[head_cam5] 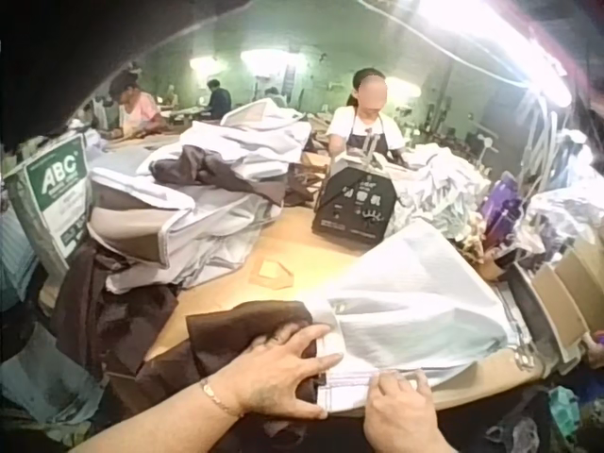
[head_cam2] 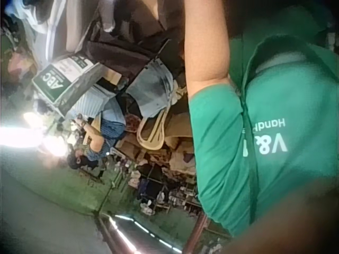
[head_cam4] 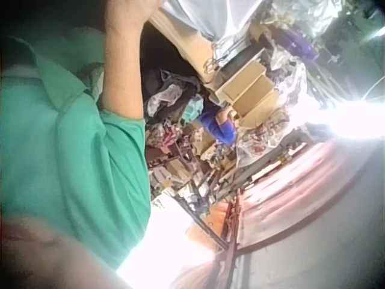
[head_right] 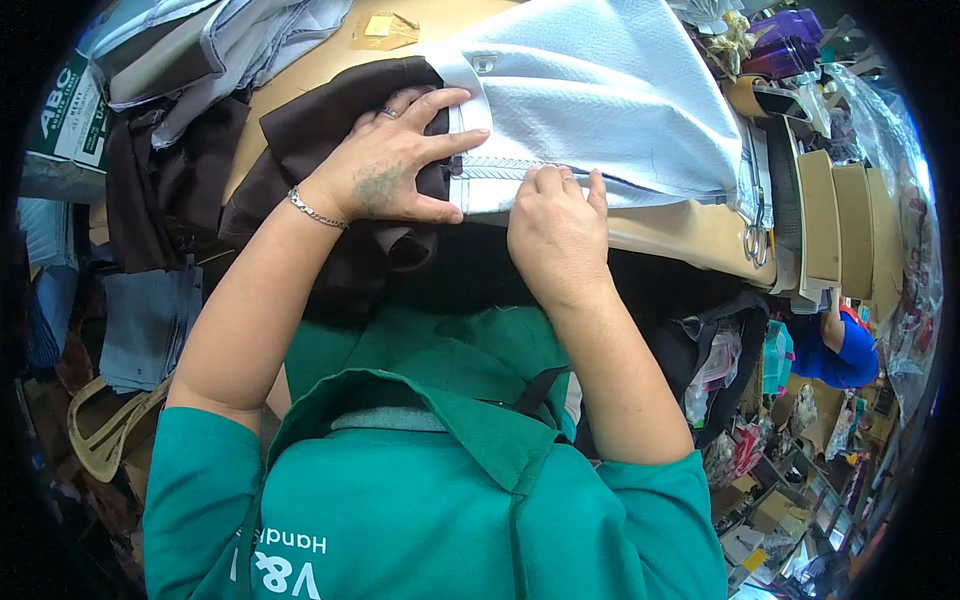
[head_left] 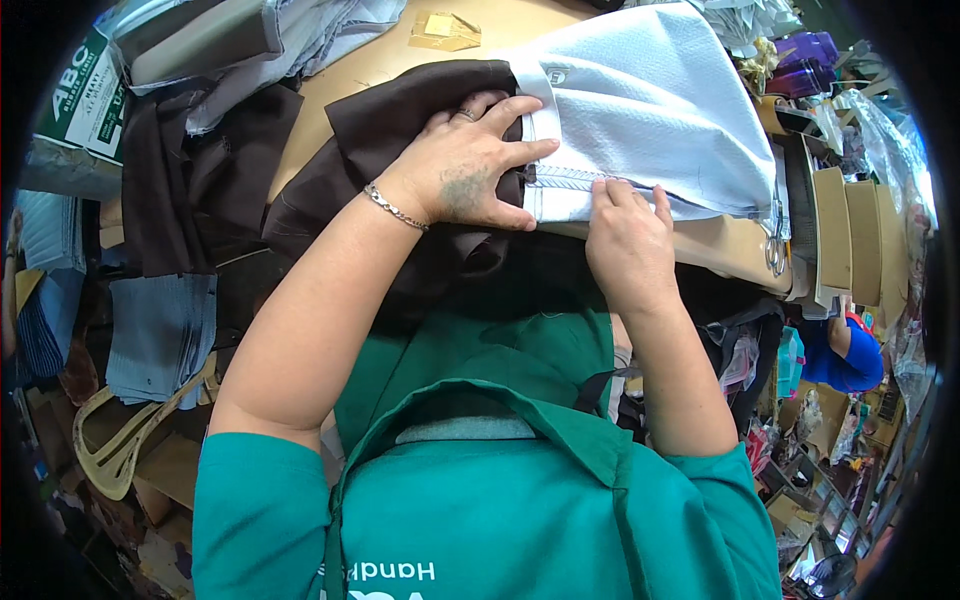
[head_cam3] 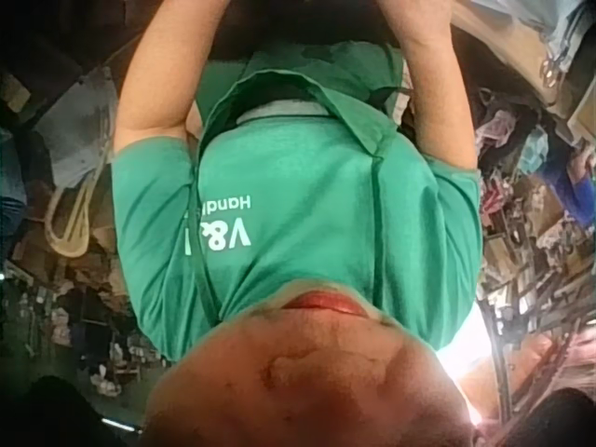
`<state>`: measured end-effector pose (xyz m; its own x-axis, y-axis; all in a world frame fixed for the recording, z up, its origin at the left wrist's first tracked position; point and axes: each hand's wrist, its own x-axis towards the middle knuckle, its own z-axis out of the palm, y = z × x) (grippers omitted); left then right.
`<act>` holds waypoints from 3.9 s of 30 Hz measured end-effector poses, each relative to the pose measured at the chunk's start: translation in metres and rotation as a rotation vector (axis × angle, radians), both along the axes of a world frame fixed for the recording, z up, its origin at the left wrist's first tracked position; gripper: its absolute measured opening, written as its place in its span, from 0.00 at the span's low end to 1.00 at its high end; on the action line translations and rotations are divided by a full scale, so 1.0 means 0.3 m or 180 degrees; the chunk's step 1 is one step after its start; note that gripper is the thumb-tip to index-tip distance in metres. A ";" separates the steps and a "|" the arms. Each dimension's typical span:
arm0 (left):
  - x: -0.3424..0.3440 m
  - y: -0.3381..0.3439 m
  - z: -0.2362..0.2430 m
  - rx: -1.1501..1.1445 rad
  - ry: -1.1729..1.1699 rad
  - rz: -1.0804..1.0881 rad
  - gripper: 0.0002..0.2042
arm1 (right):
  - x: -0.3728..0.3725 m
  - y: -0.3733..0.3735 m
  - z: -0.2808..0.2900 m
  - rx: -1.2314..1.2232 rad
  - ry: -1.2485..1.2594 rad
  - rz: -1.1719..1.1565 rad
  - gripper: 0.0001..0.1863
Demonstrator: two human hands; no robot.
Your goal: The person aligns and trims fabric pieces, folding and holding the edges of white and brown textiles together while using shears to trim excess material at a workstation.
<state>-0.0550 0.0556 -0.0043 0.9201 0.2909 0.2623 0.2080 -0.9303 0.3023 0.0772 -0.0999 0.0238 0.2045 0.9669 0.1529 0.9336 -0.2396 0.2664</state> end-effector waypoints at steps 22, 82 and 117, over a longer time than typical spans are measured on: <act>0.002 -0.001 -0.001 -0.0033 0.0082 -0.0007 0.36 | 0.079 -0.054 -0.008 -0.0167 0.0000 -0.0426 0.18; 0.006 0.097 -0.012 -0.1340 -0.0585 -0.0878 0.28 | 0.230 -0.062 -0.056 0.1380 0.0865 0.0438 0.10; -0.163 -0.409 0.071 -0.1180 0.0031 0.0581 0.06 | -0.174 -0.068 -0.171 0.1681 0.5866 0.0152 0.08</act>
